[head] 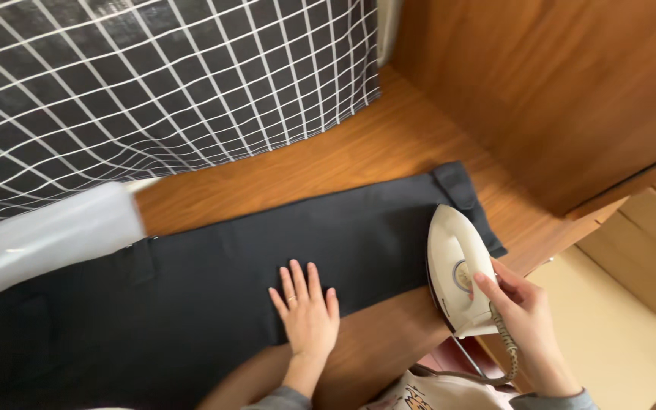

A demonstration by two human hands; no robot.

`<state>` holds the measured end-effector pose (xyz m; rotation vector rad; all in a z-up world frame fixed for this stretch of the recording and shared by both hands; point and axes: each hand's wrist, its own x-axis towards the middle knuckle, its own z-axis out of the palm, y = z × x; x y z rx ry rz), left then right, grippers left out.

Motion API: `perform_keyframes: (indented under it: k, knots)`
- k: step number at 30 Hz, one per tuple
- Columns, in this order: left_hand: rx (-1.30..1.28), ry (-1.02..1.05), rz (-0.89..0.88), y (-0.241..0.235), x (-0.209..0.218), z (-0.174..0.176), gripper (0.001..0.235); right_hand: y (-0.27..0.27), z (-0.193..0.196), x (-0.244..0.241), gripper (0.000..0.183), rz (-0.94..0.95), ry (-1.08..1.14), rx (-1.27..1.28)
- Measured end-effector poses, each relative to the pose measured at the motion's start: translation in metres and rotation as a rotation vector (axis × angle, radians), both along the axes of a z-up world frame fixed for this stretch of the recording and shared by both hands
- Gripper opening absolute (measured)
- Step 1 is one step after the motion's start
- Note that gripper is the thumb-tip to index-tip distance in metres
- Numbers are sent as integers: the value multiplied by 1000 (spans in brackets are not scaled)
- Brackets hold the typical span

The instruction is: The person unpacks a pair of black trousers from a cardboard box, lays them on a wooden table, and irons them with a white iron. The person flips the trousers to iron the other side and continues smoothing the fabric.

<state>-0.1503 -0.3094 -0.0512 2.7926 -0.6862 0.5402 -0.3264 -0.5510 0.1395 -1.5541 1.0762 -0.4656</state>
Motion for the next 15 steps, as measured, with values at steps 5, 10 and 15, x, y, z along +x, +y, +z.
perform_keyframes:
  k: [5,10,15]
  knots:
    - [-84,41,21,2,0,-4,70,-38,-12,-18,39,-8,-53,-9]
    - [-287,247,-184,-63,-14,49,51,-33,-15,-21,49,-84,-101,6]
    - [-600,704,-657,-165,-62,108,43,-32,-24,-37,42,-41,-145,-81]
